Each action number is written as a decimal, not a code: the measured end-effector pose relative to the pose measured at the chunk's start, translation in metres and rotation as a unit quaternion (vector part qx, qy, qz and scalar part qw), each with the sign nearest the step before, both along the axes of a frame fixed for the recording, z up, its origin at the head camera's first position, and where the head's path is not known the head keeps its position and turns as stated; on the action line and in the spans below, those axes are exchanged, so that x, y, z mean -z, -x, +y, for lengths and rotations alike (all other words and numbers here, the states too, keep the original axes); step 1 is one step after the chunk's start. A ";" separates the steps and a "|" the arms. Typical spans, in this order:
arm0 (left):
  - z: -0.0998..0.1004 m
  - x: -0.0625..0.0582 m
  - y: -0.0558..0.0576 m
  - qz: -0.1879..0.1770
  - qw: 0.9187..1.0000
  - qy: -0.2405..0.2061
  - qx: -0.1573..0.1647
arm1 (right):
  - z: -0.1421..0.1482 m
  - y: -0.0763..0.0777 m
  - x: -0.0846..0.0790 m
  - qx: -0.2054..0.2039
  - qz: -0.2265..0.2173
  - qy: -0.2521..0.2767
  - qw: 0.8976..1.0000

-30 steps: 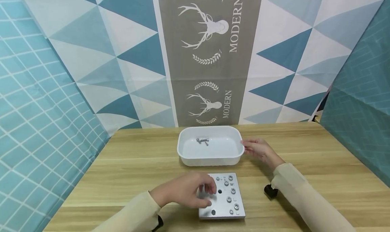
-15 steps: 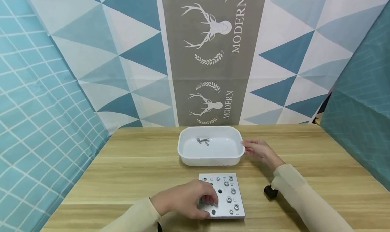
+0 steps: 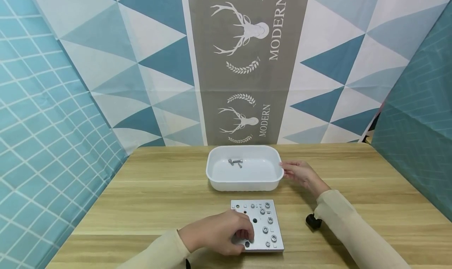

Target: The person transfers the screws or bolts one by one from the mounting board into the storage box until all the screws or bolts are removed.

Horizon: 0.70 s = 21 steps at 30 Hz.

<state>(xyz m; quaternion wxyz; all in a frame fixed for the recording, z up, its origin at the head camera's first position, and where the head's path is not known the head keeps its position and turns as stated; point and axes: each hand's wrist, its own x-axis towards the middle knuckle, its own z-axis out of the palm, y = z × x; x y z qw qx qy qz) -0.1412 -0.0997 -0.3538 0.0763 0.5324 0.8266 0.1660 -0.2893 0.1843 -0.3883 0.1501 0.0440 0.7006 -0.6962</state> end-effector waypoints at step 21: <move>0.007 0.000 0.003 -0.017 1.000 0.013 0.008 | 0.001 0.000 0.000 -0.003 0.000 0.014 1.000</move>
